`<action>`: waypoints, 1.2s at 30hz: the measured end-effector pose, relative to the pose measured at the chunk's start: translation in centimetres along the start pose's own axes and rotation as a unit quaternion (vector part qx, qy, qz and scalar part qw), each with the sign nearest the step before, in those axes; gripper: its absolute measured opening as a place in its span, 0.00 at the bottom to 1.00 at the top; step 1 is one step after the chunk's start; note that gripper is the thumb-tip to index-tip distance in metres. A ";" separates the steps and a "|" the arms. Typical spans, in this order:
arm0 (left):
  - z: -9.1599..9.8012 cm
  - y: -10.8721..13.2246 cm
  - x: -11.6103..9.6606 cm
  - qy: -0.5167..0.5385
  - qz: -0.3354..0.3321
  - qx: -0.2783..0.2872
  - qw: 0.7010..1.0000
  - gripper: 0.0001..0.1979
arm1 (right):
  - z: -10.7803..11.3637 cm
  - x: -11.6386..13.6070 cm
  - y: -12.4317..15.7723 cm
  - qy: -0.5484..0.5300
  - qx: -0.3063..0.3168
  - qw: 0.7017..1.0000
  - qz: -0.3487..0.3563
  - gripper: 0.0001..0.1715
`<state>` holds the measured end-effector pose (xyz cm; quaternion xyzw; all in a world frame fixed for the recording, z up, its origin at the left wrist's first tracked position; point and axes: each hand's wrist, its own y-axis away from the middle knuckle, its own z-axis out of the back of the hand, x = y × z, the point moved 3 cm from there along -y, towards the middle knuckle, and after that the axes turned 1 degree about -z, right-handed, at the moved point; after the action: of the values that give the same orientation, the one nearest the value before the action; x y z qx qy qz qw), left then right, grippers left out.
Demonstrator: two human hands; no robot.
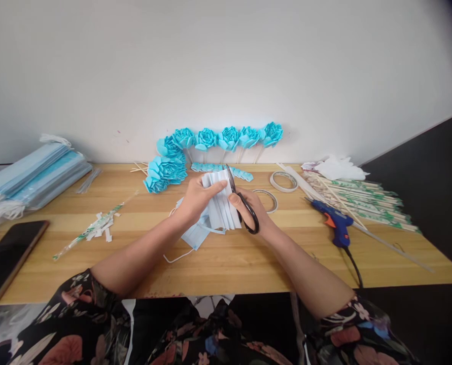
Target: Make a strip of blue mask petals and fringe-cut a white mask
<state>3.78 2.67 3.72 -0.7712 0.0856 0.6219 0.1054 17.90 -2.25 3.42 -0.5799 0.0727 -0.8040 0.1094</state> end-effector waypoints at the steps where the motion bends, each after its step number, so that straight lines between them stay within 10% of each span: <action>1: 0.0 0.0 0.0 0.000 0.001 0.000 1.000 0.15 | 0.0 0.0 0.0 -0.002 -0.001 1.000 -0.002 0.36; 36: 0.1 -0.1 -0.1 0.015 0.009 0.002 1.000 0.15 | -0.1 -0.5 0.2 -0.031 -0.008 0.999 -0.038 0.34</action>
<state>3.69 2.77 3.79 -0.7792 0.0951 0.6114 0.0999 17.97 -2.31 2.85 -0.6075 0.0540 -0.7888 0.0763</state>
